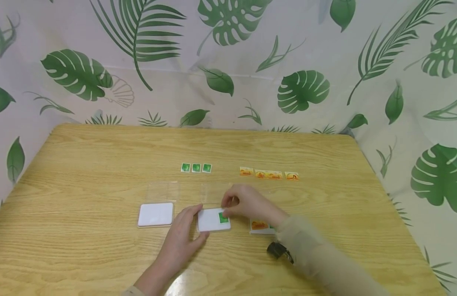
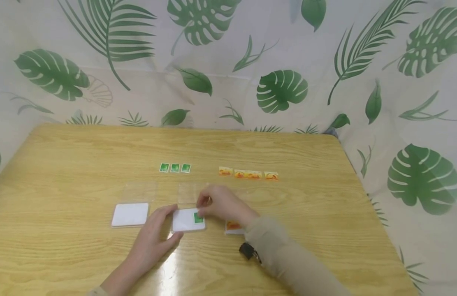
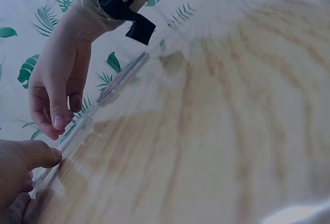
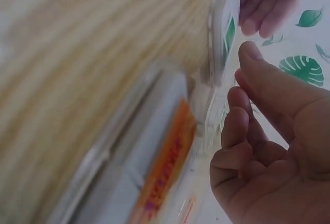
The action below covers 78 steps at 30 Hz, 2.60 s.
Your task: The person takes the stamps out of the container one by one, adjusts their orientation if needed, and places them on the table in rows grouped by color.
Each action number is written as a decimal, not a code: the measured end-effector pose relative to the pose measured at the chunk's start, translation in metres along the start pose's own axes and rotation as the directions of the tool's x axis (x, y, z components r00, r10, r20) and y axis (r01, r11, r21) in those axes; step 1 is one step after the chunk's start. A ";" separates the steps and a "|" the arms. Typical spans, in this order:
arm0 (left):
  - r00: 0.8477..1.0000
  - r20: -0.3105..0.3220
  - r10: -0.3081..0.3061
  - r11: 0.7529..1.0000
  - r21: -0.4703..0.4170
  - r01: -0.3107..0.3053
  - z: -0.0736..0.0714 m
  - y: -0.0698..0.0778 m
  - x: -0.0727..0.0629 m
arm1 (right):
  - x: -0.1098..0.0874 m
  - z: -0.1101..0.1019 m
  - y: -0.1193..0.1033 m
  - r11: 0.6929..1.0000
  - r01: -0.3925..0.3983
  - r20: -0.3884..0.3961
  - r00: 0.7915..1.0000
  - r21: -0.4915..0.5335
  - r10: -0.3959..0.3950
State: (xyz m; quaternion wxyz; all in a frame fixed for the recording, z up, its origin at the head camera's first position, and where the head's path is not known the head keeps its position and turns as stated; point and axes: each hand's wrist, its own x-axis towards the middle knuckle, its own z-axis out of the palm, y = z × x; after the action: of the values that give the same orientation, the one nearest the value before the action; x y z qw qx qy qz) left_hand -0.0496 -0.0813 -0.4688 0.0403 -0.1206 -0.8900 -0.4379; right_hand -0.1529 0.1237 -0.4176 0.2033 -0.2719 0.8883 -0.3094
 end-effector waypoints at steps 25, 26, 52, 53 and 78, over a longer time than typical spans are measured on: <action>0.999 0.009 -0.036 0.999 -0.010 0.036 0.000 0.001 0.000 | -0.007 0.012 -0.010 0.997 0.008 -0.020 1.000 -0.077 -0.010; 0.999 0.012 -0.039 0.999 -0.012 0.039 0.000 0.001 0.000 | -0.007 0.012 -0.010 0.997 0.009 -0.020 1.000 -0.079 -0.011; 1.000 0.005 -0.030 1.000 -0.004 0.030 0.000 -0.001 0.000 | -0.009 0.011 -0.014 0.989 0.057 -0.004 0.998 -0.134 -0.058; 0.999 0.005 -0.031 1.000 -0.003 0.031 0.000 -0.001 0.000 | -0.009 0.011 -0.015 0.989 0.060 -0.006 0.998 -0.137 -0.061; 1.000 -0.006 -0.022 1.000 -0.002 0.022 0.000 -0.001 0.000 | 0.005 0.002 -0.019 1.000 -0.010 -0.043 0.999 0.005 0.011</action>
State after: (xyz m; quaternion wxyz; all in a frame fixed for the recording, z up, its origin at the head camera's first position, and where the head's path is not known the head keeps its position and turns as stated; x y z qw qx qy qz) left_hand -0.0503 -0.0817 -0.4698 0.0380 -0.1094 -0.8907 -0.4397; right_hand -0.1484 0.1071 -0.4077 0.1863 -0.2601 0.8932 -0.3161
